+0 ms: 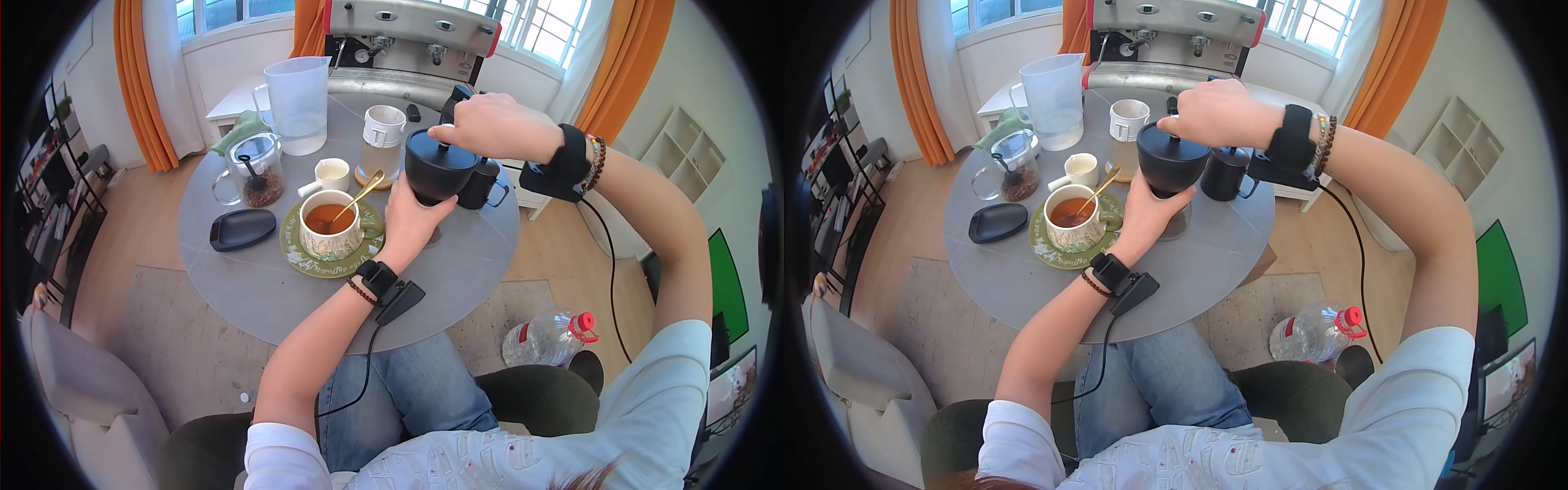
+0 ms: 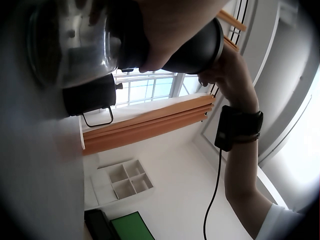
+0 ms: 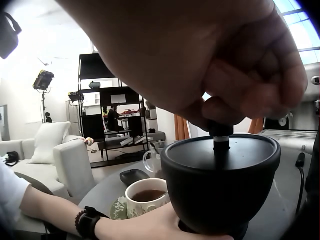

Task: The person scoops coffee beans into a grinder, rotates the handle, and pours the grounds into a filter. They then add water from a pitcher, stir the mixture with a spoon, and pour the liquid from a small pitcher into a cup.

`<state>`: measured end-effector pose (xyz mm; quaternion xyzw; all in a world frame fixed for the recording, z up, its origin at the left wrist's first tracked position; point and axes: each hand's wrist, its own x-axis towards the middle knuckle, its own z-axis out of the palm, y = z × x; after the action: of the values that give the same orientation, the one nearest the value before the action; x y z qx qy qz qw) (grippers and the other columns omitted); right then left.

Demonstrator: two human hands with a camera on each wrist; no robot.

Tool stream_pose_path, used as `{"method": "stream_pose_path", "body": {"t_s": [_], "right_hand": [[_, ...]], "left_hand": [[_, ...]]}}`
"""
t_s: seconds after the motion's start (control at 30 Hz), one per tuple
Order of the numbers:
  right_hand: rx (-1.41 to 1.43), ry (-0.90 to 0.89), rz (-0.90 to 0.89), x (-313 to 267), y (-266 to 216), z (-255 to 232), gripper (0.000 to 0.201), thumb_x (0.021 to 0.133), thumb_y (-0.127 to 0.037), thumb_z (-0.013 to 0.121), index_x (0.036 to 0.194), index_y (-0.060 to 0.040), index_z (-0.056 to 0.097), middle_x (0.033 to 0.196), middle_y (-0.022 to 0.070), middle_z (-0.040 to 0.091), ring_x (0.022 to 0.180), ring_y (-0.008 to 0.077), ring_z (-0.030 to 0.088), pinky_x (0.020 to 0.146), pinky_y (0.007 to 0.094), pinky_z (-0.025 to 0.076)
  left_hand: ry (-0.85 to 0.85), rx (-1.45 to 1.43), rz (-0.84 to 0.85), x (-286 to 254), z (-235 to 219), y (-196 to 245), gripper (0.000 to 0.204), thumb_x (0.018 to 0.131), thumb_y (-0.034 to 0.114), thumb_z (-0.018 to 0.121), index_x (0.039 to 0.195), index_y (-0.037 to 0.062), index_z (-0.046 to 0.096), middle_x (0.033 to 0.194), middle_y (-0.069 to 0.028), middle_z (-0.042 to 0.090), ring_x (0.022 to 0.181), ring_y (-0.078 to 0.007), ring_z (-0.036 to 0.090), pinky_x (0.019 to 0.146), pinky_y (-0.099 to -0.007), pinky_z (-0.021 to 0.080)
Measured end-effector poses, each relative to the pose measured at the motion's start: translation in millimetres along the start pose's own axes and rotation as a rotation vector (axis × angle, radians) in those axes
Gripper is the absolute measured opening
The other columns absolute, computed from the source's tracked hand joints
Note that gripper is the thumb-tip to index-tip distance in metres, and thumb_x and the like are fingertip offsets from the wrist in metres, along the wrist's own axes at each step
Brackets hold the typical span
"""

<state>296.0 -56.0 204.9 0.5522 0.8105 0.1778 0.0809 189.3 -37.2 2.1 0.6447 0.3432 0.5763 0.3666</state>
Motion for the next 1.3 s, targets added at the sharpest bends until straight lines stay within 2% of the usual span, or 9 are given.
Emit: {"method": "stream_pose_path", "body": {"t_s": [0.07, 0.17, 0.2, 0.23, 0.3, 0.4, 0.87, 1.17, 1.3], "right_hand": [[0.020, 0.015, -0.032, 2.7, 1.8, 0.7, 0.062, 0.099, -0.048, 0.043, 0.075, 0.0036, 0.067, 0.059, 0.0159, 0.059, 0.059, 0.0347, 0.057, 0.062, 0.0417, 0.048], [0.353, -0.200, -0.057, 9.7, 19.1, -19.5, 0.057, 0.100, -0.046, 0.042, 0.083, 0.0012, 0.069, 0.059, 0.0119, 0.059, 0.058, 0.0325, 0.059, 0.064, 0.0414, 0.050], [0.316, -0.130, -0.155, 13.2, 31.7, -22.2, 0.039, 0.100, -0.036, 0.049, 0.101, -0.0020, 0.068, 0.074, 0.0097, 0.063, 0.068, 0.0276, 0.063, 0.068, 0.0400, 0.050], [0.017, 0.209, -0.483, 13.9, 37.1, -25.3, 0.028, 0.093, -0.020, 0.058, 0.117, -0.0053, 0.062, 0.092, 0.0069, 0.061, 0.084, 0.0216, 0.062, 0.075, 0.0358, 0.049], [-0.509, 0.392, -0.745, 14.0, 49.3, -33.5, 0.038, 0.085, -0.011, 0.062, 0.122, -0.0072, 0.057, 0.105, 0.0035, 0.057, 0.095, 0.0174, 0.057, 0.082, 0.0313, 0.046], [-0.616, 0.361, -0.981, 15.1, 38.9, -27.2, 0.035, 0.080, -0.012, 0.062, 0.115, -0.0087, 0.060, 0.103, 0.0008, 0.056, 0.095, 0.0149, 0.054, 0.083, 0.0290, 0.044], [-0.816, 0.188, -1.271, 38.7, 36.4, -41.4, 0.023, 0.086, -0.023, 0.062, 0.102, -0.0070, 0.062, 0.101, 0.0003, 0.055, 0.095, 0.0152, 0.051, 0.083, 0.0287, 0.044], [-0.704, 0.200, -1.262, 40.4, 41.2, -30.4, 0.039, 0.089, -0.038, 0.060, 0.107, -0.0035, 0.058, 0.098, 0.0031, 0.053, 0.095, 0.0182, 0.051, 0.085, 0.0319, 0.044], [-0.687, 0.221, -1.284, 42.0, 40.2, -31.3, 0.043, 0.089, -0.044, 0.059, 0.102, -0.0030, 0.058, 0.094, 0.0033, 0.052, 0.092, 0.0188, 0.050, 0.083, 0.0322, 0.044]], "left_hand": [[-0.006, -0.048, 0.008, 0.8, -0.8, -1.2, 0.067, 0.070, 0.032, 0.082, 0.119, 0.0017, 0.049, 0.113, -0.0190, 0.058, 0.105, -0.0358, 0.060, 0.090, -0.0445, 0.048], [0.012, 0.013, 0.011, 0.8, -2.3, -2.5, 0.065, 0.070, 0.032, 0.082, 0.117, 0.0013, 0.050, 0.112, -0.0189, 0.058, 0.105, -0.0363, 0.060, 0.089, -0.0451, 0.048], [0.007, 0.011, 0.014, 0.0, -2.9, -3.1, 0.065, 0.070, 0.032, 0.082, 0.116, 0.0012, 0.050, 0.112, -0.0188, 0.058, 0.105, -0.0363, 0.060, 0.089, -0.0452, 0.048], [0.005, 0.006, 0.021, 0.8, -3.1, -4.0, 0.065, 0.070, 0.032, 0.082, 0.116, 0.0011, 0.050, 0.112, -0.0187, 0.057, 0.105, -0.0363, 0.059, 0.089, -0.0453, 0.048], [0.004, -0.003, 0.028, 2.1, -1.4, -4.6, 0.064, 0.070, 0.033, 0.082, 0.115, 0.0010, 0.050, 0.112, -0.0186, 0.057, 0.105, -0.0363, 0.059, 0.089, -0.0455, 0.048], [0.005, -0.009, 0.029, 3.6, -0.8, -6.8, 0.064, 0.070, 0.033, 0.082, 0.115, 0.0011, 0.050, 0.111, -0.0186, 0.057, 0.104, -0.0364, 0.059, 0.089, -0.0458, 0.048], [-0.043, -0.010, 0.015, 5.5, -3.2, -8.1, 0.064, 0.069, 0.034, 0.082, 0.114, 0.0014, 0.049, 0.110, -0.0190, 0.057, 0.104, -0.0365, 0.059, 0.088, -0.0448, 0.048], [-0.055, -0.016, 0.006, 4.4, -4.9, -3.7, 0.066, 0.068, 0.031, 0.083, 0.116, 0.0012, 0.049, 0.111, -0.0187, 0.057, 0.103, -0.0361, 0.059, 0.088, -0.0446, 0.047], [0.211, 0.160, 0.140, -3.2, 3.9, -1.6, 0.068, 0.068, 0.030, 0.083, 0.117, 0.0002, 0.047, 0.110, -0.0187, 0.057, 0.103, -0.0364, 0.059, 0.087, -0.0446, 0.047]]}}
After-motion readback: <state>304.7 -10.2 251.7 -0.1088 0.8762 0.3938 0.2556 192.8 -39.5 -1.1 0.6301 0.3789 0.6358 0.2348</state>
